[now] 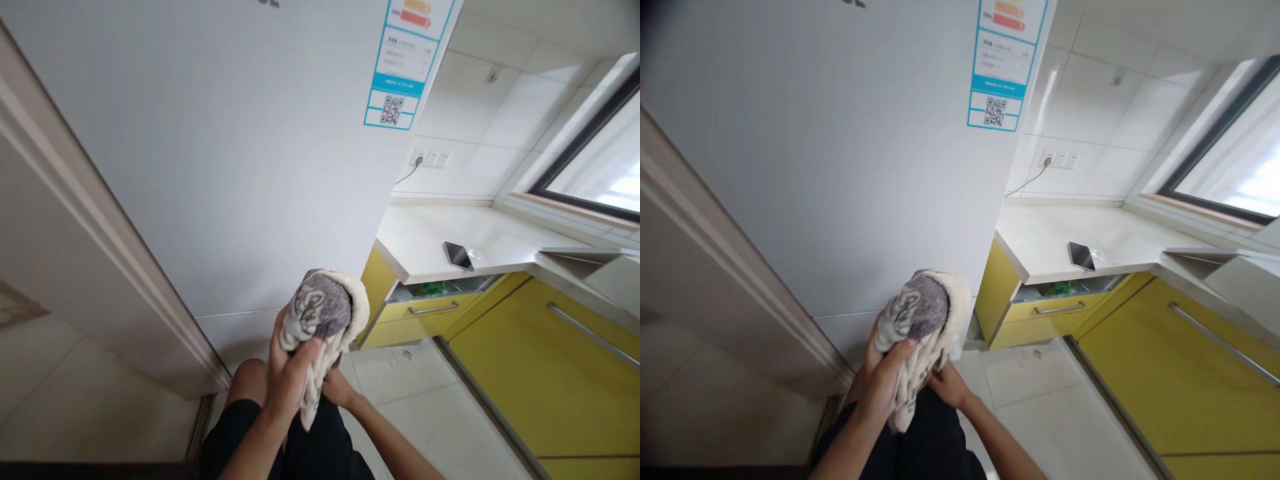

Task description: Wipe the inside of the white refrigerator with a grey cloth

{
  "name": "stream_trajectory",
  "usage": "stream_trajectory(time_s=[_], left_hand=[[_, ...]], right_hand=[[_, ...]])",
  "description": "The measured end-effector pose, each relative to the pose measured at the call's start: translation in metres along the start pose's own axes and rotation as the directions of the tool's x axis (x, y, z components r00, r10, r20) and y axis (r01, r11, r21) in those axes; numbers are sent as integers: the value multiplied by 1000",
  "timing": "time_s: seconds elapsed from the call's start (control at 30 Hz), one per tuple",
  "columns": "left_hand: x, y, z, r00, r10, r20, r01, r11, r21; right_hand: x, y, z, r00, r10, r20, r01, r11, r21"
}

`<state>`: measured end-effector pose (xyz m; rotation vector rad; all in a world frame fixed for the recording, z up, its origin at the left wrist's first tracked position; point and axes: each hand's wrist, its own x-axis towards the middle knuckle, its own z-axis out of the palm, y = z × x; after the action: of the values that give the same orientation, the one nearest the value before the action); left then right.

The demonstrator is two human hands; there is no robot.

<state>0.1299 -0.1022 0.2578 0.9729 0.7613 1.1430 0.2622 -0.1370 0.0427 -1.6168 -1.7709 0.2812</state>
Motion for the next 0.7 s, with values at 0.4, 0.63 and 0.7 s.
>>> stream_trajectory(time_s=[0.4,0.63,0.7], left_hand=[[127,-53,269,757,468,457,-642,665,382],[173,-95,364,856,233,461,-511,511,691],[181,-113,363,845,157,511,-526,415,743]], right_hand=[[-147,49,131,878,467,-102,-451,880,149],[-115,31,123,868,452,-205,-452,891,53],[-107,29,121,861,454,-228,-453,890,61]])
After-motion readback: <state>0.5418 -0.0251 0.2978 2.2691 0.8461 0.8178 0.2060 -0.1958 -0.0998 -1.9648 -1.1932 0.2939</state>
